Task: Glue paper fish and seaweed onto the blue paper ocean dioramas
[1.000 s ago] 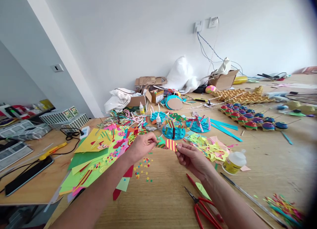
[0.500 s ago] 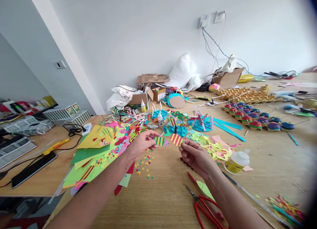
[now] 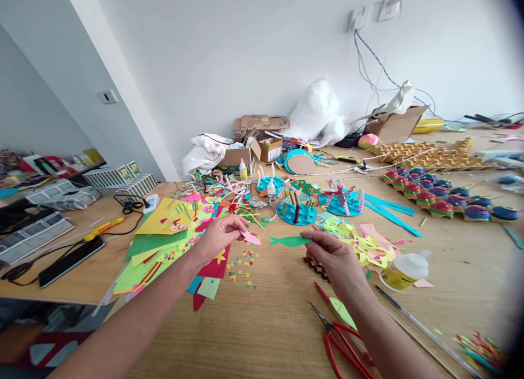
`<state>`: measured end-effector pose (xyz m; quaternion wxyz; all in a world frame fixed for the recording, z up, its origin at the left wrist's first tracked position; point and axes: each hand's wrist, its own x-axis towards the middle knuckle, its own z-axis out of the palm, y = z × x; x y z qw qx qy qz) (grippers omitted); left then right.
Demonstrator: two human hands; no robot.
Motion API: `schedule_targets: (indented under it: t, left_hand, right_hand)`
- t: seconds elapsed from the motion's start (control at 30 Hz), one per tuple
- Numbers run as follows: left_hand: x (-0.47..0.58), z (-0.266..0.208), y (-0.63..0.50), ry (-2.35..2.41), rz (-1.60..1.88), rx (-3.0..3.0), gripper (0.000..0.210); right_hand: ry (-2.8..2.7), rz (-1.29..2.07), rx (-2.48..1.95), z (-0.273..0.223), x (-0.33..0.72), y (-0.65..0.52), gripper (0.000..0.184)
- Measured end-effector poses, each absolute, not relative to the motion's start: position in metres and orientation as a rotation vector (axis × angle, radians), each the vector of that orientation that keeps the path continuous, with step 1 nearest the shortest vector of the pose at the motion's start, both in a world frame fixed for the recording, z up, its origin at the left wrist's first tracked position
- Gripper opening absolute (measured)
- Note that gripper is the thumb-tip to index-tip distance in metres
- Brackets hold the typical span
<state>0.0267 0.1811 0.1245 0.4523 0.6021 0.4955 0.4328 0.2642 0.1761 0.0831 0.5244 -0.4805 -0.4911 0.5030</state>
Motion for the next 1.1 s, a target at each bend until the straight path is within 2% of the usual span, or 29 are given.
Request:
schedule_targets:
  t: [0.2,0.43,0.77,0.9,1.1]
  left_hand:
    - [0.013,0.120,0.168,1.276,1.043,1.515,0.011]
    - [-0.016,0.107,0.160,1.270,0.984,1.288,0.016]
    - [-0.034,0.076,0.149,1.380,0.424,1.570,0.023]
    - [-0.038,0.066,0.152,1.350,0.269,1.688,0.027]
    - [-0.037,0.073,0.148,1.321,0.119,1.974,0.032]
  right_hand:
    - [-1.320,1.261,-1.152,0.088,0.257,0.168,0.031]
    - [-1.523,1.460,-1.112,0.078,0.250,0.159,0.035]
    - [-1.689,1.690,-1.143,0.047,0.203,0.142,0.016]
    - [-1.920,1.609,-1.208,0.040,0.195,0.136,0.022]
    - [-2.399,1.149,-1.268,0.053,0.196,0.127,0.034]
